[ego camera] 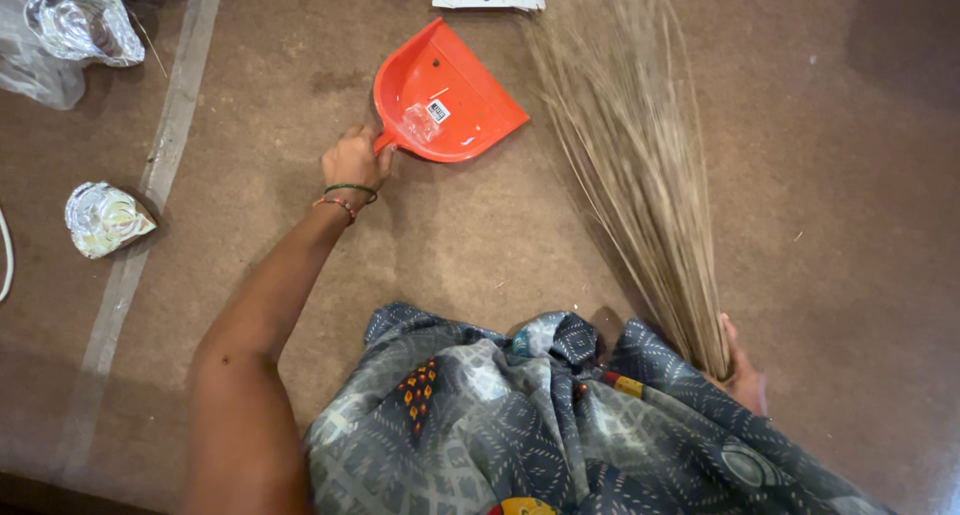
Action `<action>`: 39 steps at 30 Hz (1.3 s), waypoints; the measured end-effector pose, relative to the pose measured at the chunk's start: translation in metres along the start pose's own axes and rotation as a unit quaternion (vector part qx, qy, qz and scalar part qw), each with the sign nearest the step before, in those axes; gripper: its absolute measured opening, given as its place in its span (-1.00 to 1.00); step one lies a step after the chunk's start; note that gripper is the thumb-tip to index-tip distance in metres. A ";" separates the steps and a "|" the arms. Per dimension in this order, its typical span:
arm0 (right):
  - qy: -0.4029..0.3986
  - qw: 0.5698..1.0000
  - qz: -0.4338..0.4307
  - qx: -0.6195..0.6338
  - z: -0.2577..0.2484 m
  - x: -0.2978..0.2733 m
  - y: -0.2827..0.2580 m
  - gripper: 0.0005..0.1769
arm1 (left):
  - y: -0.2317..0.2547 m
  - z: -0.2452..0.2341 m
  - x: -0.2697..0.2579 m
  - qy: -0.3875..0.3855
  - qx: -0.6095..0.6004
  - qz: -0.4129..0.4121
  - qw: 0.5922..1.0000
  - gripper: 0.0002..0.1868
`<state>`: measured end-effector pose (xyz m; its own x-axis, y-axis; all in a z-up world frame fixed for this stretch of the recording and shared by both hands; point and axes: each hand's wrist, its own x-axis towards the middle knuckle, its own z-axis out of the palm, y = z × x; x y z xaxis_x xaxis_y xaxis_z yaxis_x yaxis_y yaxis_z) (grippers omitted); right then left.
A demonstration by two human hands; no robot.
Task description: The person sweeps small debris and paper scraps on a brown floor into a red dustpan using a traditional straw broom. They repeatedly sweep items into the dustpan and then pour the collected debris into a nearby bin, continuing the cycle until the visible area is cleared.
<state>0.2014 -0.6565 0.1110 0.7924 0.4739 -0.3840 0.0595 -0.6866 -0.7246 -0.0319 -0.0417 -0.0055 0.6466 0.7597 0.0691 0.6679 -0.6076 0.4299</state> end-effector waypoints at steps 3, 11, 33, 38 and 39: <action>0.011 0.999 -0.007 -0.040 0.000 0.007 0.007 0.08 | 0.002 -0.002 0.001 -0.002 0.005 0.001 1.000 -0.61; -0.029 0.992 -0.034 -0.118 0.007 -0.005 -0.002 0.06 | 0.003 0.001 -0.002 -0.004 0.013 -0.005 1.000 -0.62; 0.093 0.994 -0.049 -0.010 -0.030 0.034 0.068 0.16 | 0.043 -0.008 -0.014 0.043 -0.102 0.103 0.988 -0.66; 0.093 0.992 -0.069 -0.057 -0.049 0.056 0.074 0.21 | 0.068 0.003 -0.001 0.036 -0.116 0.115 0.986 -0.65; 0.102 0.992 -0.032 -0.069 -0.051 0.057 0.074 0.20 | 0.075 0.006 0.002 0.029 -0.116 0.111 0.987 -0.64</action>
<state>0.2820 -0.7087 0.0652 0.8900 0.4069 -0.2056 0.1853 -0.7349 -0.6523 0.0217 -0.0872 0.0214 0.7404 0.6304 0.2330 0.4059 -0.6958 0.5926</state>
